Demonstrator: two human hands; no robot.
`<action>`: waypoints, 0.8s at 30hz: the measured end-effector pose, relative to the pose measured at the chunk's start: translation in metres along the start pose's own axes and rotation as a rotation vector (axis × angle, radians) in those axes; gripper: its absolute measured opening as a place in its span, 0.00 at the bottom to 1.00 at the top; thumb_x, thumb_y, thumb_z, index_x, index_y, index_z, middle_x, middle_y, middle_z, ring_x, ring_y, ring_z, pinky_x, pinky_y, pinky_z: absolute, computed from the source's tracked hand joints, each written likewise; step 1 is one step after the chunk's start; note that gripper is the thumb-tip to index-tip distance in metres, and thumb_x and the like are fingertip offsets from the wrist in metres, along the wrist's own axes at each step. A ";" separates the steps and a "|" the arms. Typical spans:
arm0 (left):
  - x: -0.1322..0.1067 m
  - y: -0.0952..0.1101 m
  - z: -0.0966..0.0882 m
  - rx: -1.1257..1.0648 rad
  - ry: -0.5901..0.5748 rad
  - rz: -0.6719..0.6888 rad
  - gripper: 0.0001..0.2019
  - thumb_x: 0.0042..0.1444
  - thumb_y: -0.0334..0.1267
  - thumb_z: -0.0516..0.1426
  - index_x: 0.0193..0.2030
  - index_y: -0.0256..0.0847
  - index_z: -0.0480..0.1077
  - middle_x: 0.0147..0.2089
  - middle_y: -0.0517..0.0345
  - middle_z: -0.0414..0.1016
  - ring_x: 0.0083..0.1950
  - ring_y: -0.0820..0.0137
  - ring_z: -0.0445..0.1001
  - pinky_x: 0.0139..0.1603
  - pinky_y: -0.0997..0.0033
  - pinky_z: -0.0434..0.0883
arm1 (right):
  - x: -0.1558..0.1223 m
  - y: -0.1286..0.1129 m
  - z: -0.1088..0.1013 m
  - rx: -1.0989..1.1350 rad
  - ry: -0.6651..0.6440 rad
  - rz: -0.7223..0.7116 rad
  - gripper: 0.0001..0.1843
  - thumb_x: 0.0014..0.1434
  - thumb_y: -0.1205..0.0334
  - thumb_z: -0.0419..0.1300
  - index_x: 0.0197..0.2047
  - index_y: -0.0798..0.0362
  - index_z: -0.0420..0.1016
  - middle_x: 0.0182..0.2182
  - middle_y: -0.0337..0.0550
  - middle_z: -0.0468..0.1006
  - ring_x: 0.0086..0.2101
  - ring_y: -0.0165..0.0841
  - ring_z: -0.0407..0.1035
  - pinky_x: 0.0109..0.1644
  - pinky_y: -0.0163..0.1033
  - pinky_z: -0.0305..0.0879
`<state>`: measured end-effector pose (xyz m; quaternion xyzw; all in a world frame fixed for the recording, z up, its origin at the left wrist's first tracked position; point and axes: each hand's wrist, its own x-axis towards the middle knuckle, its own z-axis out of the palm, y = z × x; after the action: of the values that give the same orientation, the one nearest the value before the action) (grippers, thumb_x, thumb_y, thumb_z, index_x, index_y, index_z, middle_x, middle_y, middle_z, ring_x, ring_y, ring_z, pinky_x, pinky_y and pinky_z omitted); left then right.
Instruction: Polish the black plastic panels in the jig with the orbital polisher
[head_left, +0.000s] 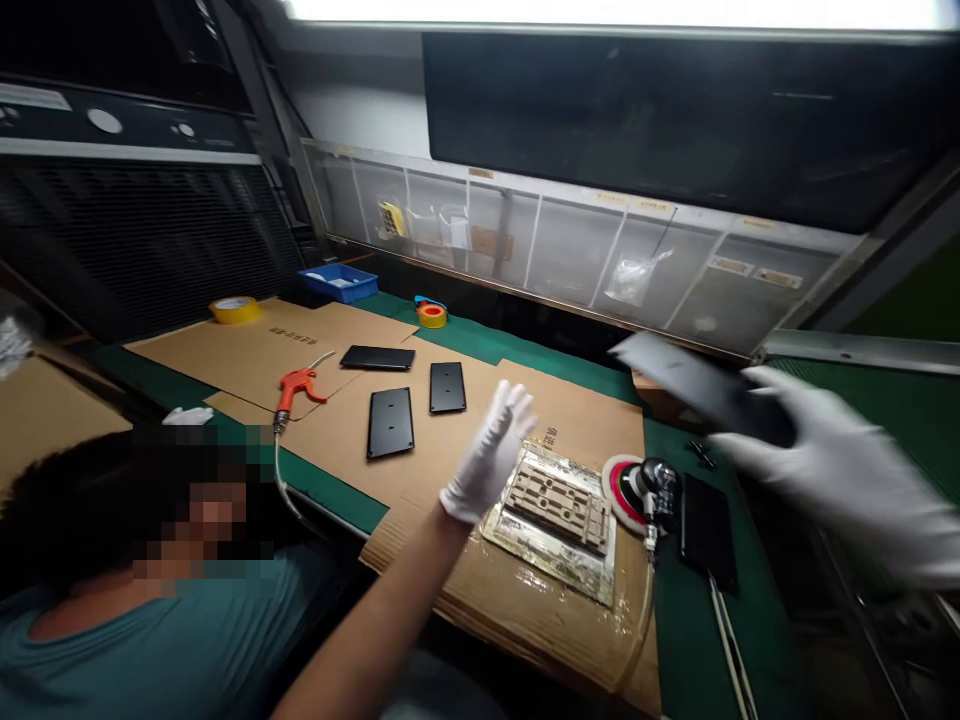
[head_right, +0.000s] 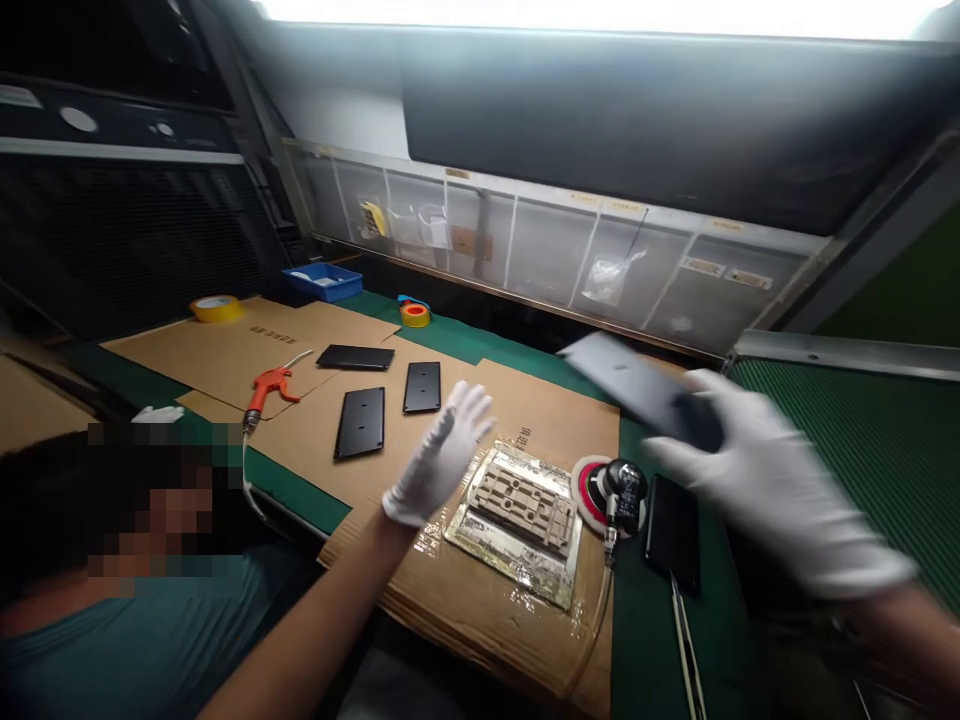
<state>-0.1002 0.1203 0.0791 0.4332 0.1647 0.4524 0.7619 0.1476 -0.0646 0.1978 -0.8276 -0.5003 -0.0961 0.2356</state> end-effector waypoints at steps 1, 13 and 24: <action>-0.022 -0.009 0.022 -0.098 -0.064 -0.056 0.33 0.66 0.64 0.58 0.72 0.51 0.65 0.79 0.50 0.60 0.78 0.51 0.63 0.75 0.46 0.67 | -0.016 -0.016 0.014 0.040 -0.057 -0.028 0.44 0.60 0.43 0.72 0.74 0.48 0.66 0.64 0.56 0.75 0.58 0.49 0.74 0.63 0.52 0.73; -0.154 -0.014 0.001 -0.730 0.093 -0.618 0.53 0.57 0.82 0.45 0.65 0.33 0.74 0.65 0.31 0.78 0.66 0.40 0.76 0.64 0.32 0.73 | -0.191 0.093 0.113 -0.235 -0.308 0.474 0.49 0.68 0.29 0.35 0.71 0.57 0.69 0.53 0.70 0.78 0.51 0.65 0.75 0.50 0.64 0.73; -0.227 -0.021 -0.005 -0.789 0.465 -0.936 0.15 0.72 0.43 0.59 0.46 0.34 0.82 0.41 0.49 0.88 0.43 0.64 0.87 0.49 0.69 0.81 | -0.242 0.140 0.105 -0.202 -0.439 0.691 0.30 0.69 0.45 0.51 0.63 0.53 0.78 0.36 0.54 0.79 0.30 0.42 0.65 0.38 0.46 0.62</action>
<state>-0.2135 -0.0706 0.0275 -0.1053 0.3179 0.1812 0.9247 0.1452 -0.2576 -0.0302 -0.9665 -0.2199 0.1185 0.0598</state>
